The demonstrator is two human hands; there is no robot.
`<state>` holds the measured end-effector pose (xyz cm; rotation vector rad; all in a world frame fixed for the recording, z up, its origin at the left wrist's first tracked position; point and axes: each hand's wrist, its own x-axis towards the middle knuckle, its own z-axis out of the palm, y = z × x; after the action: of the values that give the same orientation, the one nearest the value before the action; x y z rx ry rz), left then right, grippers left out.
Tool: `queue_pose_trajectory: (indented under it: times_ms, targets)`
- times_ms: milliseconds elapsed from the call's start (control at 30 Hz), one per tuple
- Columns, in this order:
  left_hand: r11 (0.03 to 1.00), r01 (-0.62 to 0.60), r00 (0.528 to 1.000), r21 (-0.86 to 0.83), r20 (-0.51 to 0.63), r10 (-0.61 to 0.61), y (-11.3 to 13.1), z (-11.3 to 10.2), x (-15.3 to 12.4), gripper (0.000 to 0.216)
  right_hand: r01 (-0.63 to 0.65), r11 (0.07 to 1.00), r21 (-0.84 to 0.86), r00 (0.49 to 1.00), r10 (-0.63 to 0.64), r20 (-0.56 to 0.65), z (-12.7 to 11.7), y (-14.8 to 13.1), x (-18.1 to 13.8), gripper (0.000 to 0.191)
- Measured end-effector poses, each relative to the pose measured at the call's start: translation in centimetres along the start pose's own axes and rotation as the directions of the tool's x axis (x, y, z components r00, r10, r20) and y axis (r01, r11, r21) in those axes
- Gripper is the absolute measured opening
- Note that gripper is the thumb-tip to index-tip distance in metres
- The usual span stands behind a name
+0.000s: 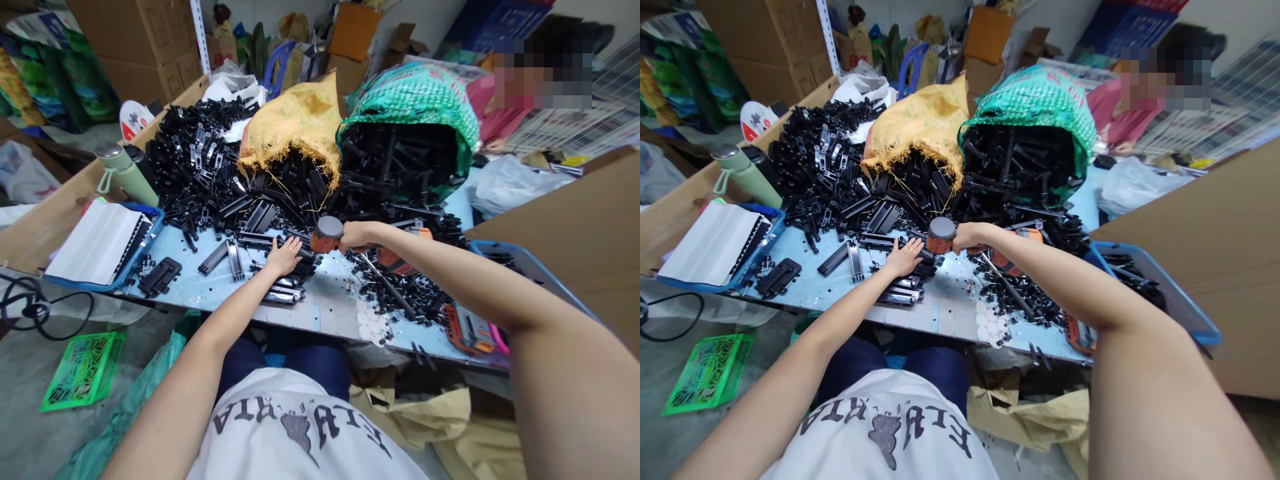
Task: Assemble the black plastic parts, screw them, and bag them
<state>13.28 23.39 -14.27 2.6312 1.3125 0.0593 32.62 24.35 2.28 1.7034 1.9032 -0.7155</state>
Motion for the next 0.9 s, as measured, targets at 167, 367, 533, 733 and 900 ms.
queue_pose_trajectory:
  times_ms: [167,367,533,733,900]
  targets:
    - [1.000,0.003,1.000,-0.010,-0.003,-0.003,0.1,-0.5,0.1,0.052,0.004,1.000,-0.013,0.999,-0.003,0.050,0.6,-1.3,0.4,0.026]
    - [0.999,-0.021,1.000,-0.034,0.002,0.021,1.1,-0.7,-3.4,0.057,-0.025,1.000,-0.010,0.999,0.026,0.028,1.6,-1.8,-0.7,0.029]
    - [0.998,-0.036,0.998,-0.053,-0.062,0.033,2.0,0.7,-7.8,0.080,0.023,1.000,-0.017,0.996,-0.022,0.084,1.9,-3.0,-2.1,0.024]
    - [0.993,-0.070,0.994,-0.090,-0.086,0.063,1.8,0.9,-8.1,0.086,-0.009,0.998,-0.066,0.995,0.016,0.099,2.4,-4.3,-1.5,0.028]
    - [0.995,-0.077,0.996,-0.056,-0.049,0.075,2.5,0.9,-9.9,0.090,0.051,0.990,-0.131,0.998,-0.044,0.049,2.7,-5.4,-2.5,0.031]
